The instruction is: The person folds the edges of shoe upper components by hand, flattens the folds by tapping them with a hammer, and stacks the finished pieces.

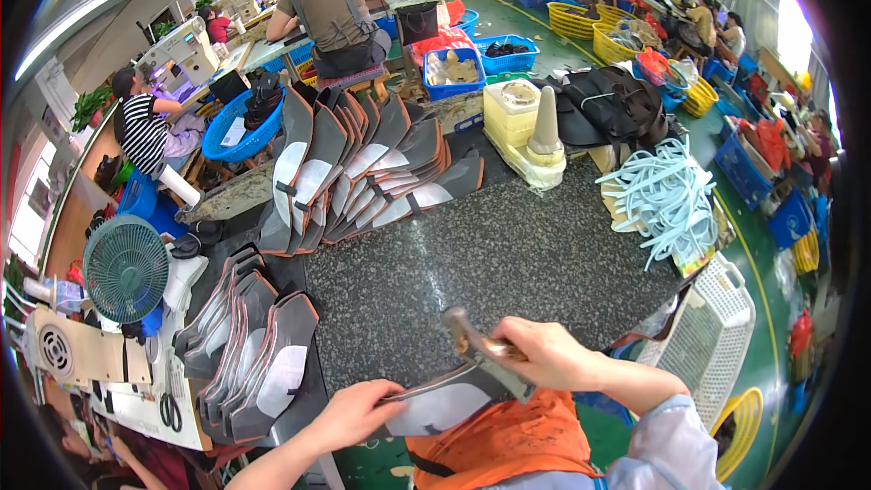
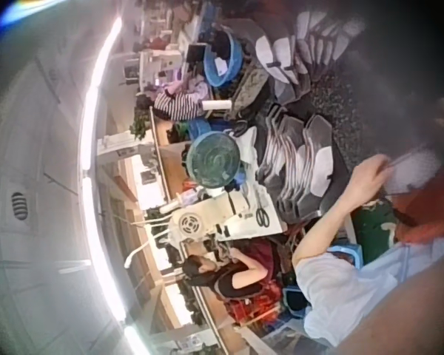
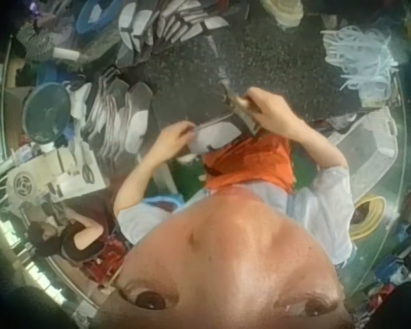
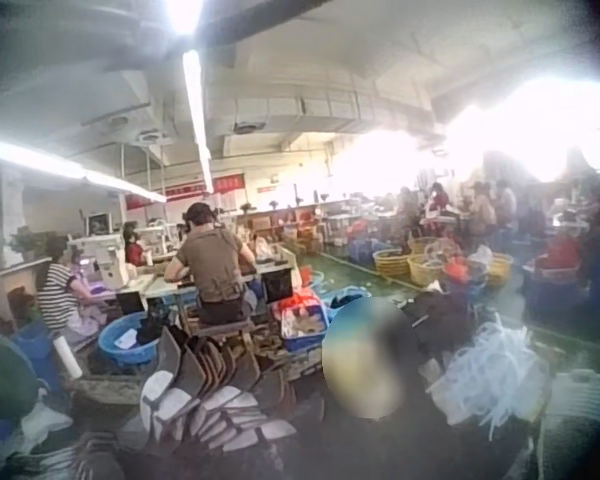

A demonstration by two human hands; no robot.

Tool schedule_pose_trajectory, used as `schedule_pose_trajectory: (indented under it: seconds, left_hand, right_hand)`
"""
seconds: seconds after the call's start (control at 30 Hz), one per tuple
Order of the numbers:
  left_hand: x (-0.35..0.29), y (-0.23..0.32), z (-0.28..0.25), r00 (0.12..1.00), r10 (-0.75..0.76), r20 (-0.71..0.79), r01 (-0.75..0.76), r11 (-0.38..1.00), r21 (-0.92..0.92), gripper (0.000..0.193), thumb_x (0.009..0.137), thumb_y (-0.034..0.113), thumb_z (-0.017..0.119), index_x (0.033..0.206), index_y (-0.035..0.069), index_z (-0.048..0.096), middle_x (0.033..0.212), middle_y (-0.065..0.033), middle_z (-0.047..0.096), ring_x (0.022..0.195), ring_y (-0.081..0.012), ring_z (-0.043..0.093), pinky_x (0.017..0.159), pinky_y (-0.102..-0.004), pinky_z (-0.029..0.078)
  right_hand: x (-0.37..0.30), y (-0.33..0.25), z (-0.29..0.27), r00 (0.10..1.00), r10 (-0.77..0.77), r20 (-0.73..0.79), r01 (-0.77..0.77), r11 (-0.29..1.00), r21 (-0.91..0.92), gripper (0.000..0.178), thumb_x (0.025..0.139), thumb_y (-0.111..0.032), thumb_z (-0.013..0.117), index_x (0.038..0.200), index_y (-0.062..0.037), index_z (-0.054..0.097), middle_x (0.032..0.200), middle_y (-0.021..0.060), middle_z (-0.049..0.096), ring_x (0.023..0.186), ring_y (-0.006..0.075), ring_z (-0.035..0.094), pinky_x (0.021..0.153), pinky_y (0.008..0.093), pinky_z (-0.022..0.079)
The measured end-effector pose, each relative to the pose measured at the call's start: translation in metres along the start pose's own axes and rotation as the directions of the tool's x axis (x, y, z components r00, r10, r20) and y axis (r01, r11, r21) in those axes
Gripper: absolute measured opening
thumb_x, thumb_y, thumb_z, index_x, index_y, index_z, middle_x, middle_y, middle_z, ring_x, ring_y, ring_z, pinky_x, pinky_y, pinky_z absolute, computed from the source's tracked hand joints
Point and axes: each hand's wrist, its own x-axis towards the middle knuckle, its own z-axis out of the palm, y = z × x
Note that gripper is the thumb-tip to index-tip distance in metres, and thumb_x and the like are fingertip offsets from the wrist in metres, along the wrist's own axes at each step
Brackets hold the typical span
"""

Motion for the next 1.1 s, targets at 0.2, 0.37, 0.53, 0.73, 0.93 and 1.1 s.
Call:
schedule_pose_trajectory:
  seconds: [0.2, 0.37, 0.53, 0.73, 0.93, 1.1]
  left_hand:
    - [0.005, -0.010, 0.000, 0.966, -0.242, 0.097, 0.231, 0.967, 0.112, 0.023, 0.094, 0.025, 0.069, 0.103, 0.004, 0.074, 0.087, -0.0113, 0.072, 0.082, -0.0312, 0.070, 0.078, -0.0417, 0.055]
    - [0.021, 0.023, -0.003, 0.956, 0.282, -0.079, -0.119, 0.622, 0.774, 0.026, 0.088, 0.025, 0.074, 0.100, 0.002, 0.070, 0.101, -0.0154, 0.069, 0.096, -0.0369, 0.065, 0.089, -0.0448, 0.051]
    - [0.078, 0.061, 0.031, 0.939, 0.343, -0.036, -0.340, 0.938, 0.073, 0.039, 0.088, 0.022, 0.076, 0.120, 0.001, 0.067, 0.105, -0.0133, 0.070, 0.100, -0.0308, 0.065, 0.095, -0.0422, 0.049]
    - [0.114, 0.045, 0.064, 0.985, 0.058, 0.164, 0.044, 0.829, -0.557, 0.029, 0.094, 0.020, 0.072, 0.114, 0.000, 0.071, 0.097, -0.0114, 0.076, 0.092, -0.0128, 0.070, 0.081, -0.0311, 0.053]
    - [0.119, 0.045, 0.057, 0.992, 0.095, 0.083, -0.038, 0.851, -0.523, 0.023, 0.093, 0.021, 0.072, 0.105, 0.001, 0.076, 0.083, -0.0114, 0.075, 0.076, -0.0152, 0.071, 0.072, -0.0333, 0.054]
    - [0.118, 0.060, 0.043, 0.986, 0.163, 0.030, -0.161, 0.984, -0.070, 0.024, 0.090, 0.027, 0.074, 0.093, 0.003, 0.075, 0.077, -0.0140, 0.072, 0.071, -0.0333, 0.071, 0.064, -0.0398, 0.055]
  right_hand:
    - [-0.008, 0.034, 0.008, 0.994, 0.107, 0.015, -0.108, 0.994, 0.020, 0.025, 0.093, -0.017, 0.066, 0.111, -0.0018, 0.057, 0.099, 0.0200, 0.066, 0.094, 0.0416, 0.067, 0.079, 0.0477, 0.054]
    - [-0.003, 0.028, 0.013, 0.995, 0.092, 0.027, -0.093, 0.996, 0.007, 0.026, 0.090, -0.012, 0.067, 0.111, 0.0000, 0.056, 0.102, 0.0207, 0.066, 0.096, 0.0421, 0.067, 0.080, 0.0476, 0.054]
    - [0.002, 0.013, 0.012, 0.999, 0.038, 0.002, -0.038, 0.999, 0.017, 0.027, 0.092, -0.014, 0.068, 0.111, 0.0006, 0.056, 0.101, 0.0201, 0.065, 0.094, 0.0411, 0.067, 0.078, 0.0467, 0.055]
    - [-0.010, 0.026, 0.003, 0.997, 0.081, 0.009, -0.081, 0.996, -0.032, 0.026, 0.094, -0.018, 0.068, 0.108, 0.0007, 0.058, 0.099, 0.0194, 0.065, 0.089, 0.0398, 0.068, 0.073, 0.0463, 0.056]
    - [-0.012, 0.029, -0.009, 0.996, 0.077, 0.044, -0.071, 0.987, -0.141, 0.028, 0.095, -0.025, 0.068, 0.105, -0.0004, 0.060, 0.096, 0.0173, 0.066, 0.083, 0.0382, 0.069, 0.069, 0.0465, 0.056]
    - [-0.013, 0.022, -0.021, 0.996, 0.059, 0.065, -0.045, 0.979, -0.199, 0.029, 0.094, -0.027, 0.069, 0.106, -0.0014, 0.061, 0.093, 0.0166, 0.066, 0.081, 0.0370, 0.069, 0.067, 0.0461, 0.056]
